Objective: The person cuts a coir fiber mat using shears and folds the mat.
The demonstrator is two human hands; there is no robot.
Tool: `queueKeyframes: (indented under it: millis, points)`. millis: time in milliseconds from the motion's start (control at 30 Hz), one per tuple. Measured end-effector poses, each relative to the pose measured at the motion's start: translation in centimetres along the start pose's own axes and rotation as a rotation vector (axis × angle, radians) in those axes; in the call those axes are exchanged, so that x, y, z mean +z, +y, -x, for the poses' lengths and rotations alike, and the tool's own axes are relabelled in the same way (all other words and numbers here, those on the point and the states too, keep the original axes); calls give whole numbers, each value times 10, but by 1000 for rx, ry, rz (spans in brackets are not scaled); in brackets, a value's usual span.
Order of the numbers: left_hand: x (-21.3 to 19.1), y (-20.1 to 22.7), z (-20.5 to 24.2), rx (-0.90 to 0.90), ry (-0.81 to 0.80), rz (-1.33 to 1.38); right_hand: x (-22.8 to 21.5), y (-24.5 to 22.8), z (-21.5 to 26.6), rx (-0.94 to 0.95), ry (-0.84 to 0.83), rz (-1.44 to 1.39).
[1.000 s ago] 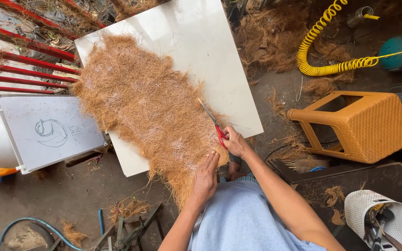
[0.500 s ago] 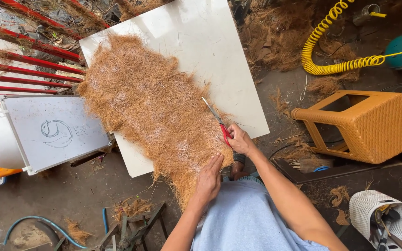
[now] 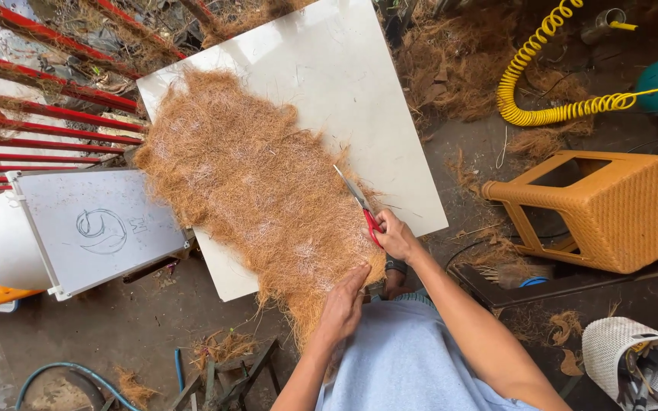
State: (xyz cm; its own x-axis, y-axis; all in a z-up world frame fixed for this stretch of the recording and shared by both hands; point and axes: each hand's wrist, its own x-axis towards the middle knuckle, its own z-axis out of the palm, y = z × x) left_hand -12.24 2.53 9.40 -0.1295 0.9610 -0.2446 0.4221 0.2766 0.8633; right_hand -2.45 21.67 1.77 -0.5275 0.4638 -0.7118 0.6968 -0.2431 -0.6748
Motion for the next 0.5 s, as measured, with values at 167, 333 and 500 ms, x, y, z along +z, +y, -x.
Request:
queueKeyframes:
  millis: [167, 333, 500]
  points:
    - [-1, -8, 1, 54, -9, 35, 4, -7, -26, -56, -19, -38]
    - [1, -13, -1, 81, 23, 51, 5, 1, -37, -130, 7, -69]
    - [5, -26, 5, 204, 74, 37, -1, -5, -31, -92, -9, -15]
